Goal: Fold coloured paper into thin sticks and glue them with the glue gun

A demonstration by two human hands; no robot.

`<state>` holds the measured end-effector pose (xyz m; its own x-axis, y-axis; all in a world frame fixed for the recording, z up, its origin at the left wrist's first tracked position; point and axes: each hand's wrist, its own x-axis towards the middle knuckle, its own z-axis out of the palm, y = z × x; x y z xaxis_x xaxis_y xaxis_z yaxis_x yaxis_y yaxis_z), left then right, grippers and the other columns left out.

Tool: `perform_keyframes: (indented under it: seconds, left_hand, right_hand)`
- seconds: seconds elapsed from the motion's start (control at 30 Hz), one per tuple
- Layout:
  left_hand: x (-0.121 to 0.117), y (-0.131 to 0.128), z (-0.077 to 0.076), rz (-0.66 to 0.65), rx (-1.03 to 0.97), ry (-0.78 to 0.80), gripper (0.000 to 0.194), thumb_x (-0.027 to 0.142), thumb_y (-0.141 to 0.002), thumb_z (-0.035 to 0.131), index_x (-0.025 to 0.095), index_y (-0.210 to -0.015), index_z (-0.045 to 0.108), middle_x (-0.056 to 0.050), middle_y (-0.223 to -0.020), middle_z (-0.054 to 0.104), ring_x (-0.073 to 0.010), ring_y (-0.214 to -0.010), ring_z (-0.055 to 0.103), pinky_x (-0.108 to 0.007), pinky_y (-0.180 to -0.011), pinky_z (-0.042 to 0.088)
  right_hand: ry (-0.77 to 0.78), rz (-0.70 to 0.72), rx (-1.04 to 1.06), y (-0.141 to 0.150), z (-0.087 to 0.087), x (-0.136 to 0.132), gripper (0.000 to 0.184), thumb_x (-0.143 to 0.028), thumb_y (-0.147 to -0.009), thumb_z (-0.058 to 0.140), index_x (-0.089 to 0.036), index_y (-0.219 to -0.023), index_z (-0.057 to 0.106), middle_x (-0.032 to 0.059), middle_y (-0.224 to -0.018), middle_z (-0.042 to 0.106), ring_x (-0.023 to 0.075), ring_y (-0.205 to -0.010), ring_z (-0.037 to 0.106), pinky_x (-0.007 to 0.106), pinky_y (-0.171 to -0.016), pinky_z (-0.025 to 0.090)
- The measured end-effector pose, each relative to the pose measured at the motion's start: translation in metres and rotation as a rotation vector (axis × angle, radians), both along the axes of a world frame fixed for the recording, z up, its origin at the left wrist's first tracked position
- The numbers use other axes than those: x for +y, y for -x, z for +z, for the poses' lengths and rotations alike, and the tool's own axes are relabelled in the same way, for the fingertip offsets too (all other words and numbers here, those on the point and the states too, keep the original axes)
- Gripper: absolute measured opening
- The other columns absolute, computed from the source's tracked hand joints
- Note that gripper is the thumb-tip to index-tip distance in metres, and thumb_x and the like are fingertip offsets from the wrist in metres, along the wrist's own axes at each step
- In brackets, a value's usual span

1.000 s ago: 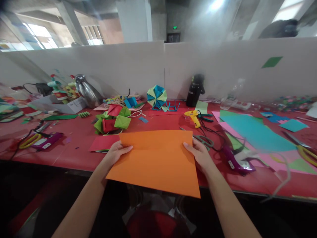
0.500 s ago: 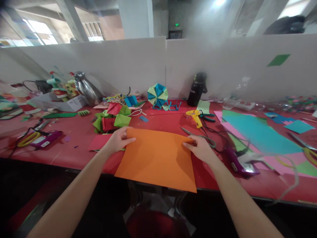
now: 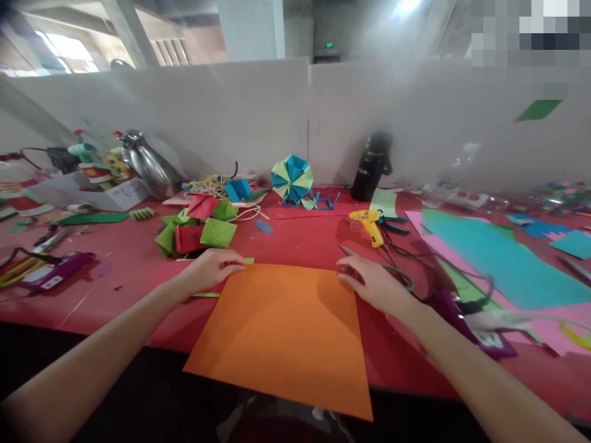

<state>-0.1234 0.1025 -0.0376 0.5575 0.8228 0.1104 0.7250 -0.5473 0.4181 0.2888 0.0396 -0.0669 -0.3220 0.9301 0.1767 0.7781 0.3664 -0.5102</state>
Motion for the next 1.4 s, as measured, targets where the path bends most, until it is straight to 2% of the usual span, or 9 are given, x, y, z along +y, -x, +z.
perform_keyframes:
  seconds: [0.17,0.33,0.53,0.63,0.8,0.97,1.07,1.2,1.4]
  left_hand:
    - [0.006,-0.006,-0.005,0.0,-0.103,0.037,0.018,0.028,-0.092,0.061,0.023,-0.098,0.077,0.0,-0.1,0.079,-0.0161,-0.091,0.072,-0.025,-0.083,0.052]
    - [0.011,-0.001,-0.016,0.05,-0.157,0.055,0.018,0.031,-0.091,0.063,0.023,-0.096,0.078,-0.001,-0.098,0.079,-0.0162,-0.089,0.073,-0.025,-0.079,0.054]
    - [0.014,0.006,-0.013,-0.209,0.076,-0.164,0.027,0.02,-0.096,0.052,0.024,-0.102,0.078,-0.002,-0.112,0.076,-0.0184,-0.102,0.07,-0.031,-0.088,0.052]
    - [0.013,0.005,-0.01,-0.258,0.205,-0.259,0.029,0.017,-0.097,0.051,0.025,-0.105,0.077,-0.004,-0.112,0.075,-0.0195,-0.101,0.067,-0.033,-0.087,0.051]
    - [0.01,0.003,-0.008,-0.305,0.294,-0.324,0.031,0.009,-0.092,0.051,0.025,-0.104,0.076,-0.004,-0.11,0.073,-0.0192,-0.099,0.065,-0.033,-0.086,0.049]
    - [0.007,0.003,-0.01,-0.278,0.302,-0.323,0.03,0.01,-0.093,0.052,0.025,-0.104,0.076,-0.003,-0.108,0.072,-0.0189,-0.098,0.065,-0.033,-0.084,0.048]
    - [-0.002,-0.003,-0.01,-0.21,0.311,-0.347,0.028,0.012,-0.093,0.051,0.023,-0.103,0.074,-0.005,-0.11,0.071,-0.0207,-0.099,0.065,-0.036,-0.085,0.047]
    - [-0.017,-0.023,-0.01,-0.103,0.32,-0.421,0.034,0.013,-0.091,0.052,0.017,-0.122,0.065,-0.01,-0.124,0.067,-0.0261,-0.112,0.062,-0.042,-0.093,0.043]
    - [-0.019,-0.057,-0.016,-0.124,0.359,-0.396,0.04,0.009,-0.095,0.043,0.016,-0.132,0.057,-0.01,-0.119,0.07,-0.024,-0.109,0.063,-0.039,-0.09,0.041]
  right_hand:
    - [0.018,0.046,-0.011,-0.001,-0.003,0.006,0.035,-0.045,-0.095,0.057,-0.022,-0.121,0.065,0.0066,-0.099,0.074,0.0226,-0.087,0.07,0.035,-0.077,0.055]
    - [-0.106,0.135,0.004,-0.001,-0.009,0.007,0.02,-0.033,-0.098,0.055,-0.023,-0.096,0.071,0.0056,-0.098,0.073,0.0209,-0.093,0.068,0.034,-0.083,0.053]
    - [-0.295,0.181,-0.159,-0.004,-0.011,0.008,0.025,-0.022,-0.098,0.051,-0.022,-0.099,0.076,0.0071,-0.097,0.072,0.0202,-0.089,0.067,0.034,-0.079,0.054]
    - [-0.35,0.193,-0.273,-0.005,-0.011,0.004,0.028,-0.018,-0.097,0.049,-0.021,-0.104,0.076,0.0086,-0.1,0.072,0.0213,-0.091,0.067,0.034,-0.079,0.054]
    - [-0.401,0.188,-0.407,-0.005,-0.011,-0.003,0.032,-0.01,-0.093,0.049,-0.02,-0.107,0.075,0.0087,-0.101,0.072,0.0226,-0.093,0.067,0.035,-0.077,0.055]
    - [-0.382,0.145,-0.435,-0.003,-0.013,-0.01,0.031,-0.011,-0.094,0.049,-0.02,-0.111,0.074,0.0091,-0.11,0.07,0.024,-0.099,0.066,0.037,-0.08,0.056]
    - [-0.374,0.11,-0.431,0.0,-0.017,-0.014,0.032,-0.013,-0.095,0.05,-0.02,-0.116,0.073,0.0096,-0.116,0.07,0.025,-0.103,0.066,0.04,-0.085,0.056]
    - [-0.378,0.065,-0.409,0.005,-0.019,-0.015,0.03,-0.013,-0.094,0.05,-0.019,-0.112,0.073,0.0091,-0.118,0.07,0.026,-0.106,0.065,0.042,-0.091,0.054]
    - [-0.351,-0.012,-0.382,0.016,-0.016,-0.009,0.03,-0.015,-0.095,0.048,-0.016,-0.115,0.07,0.0113,-0.114,0.072,0.0278,-0.104,0.066,0.044,-0.087,0.052]
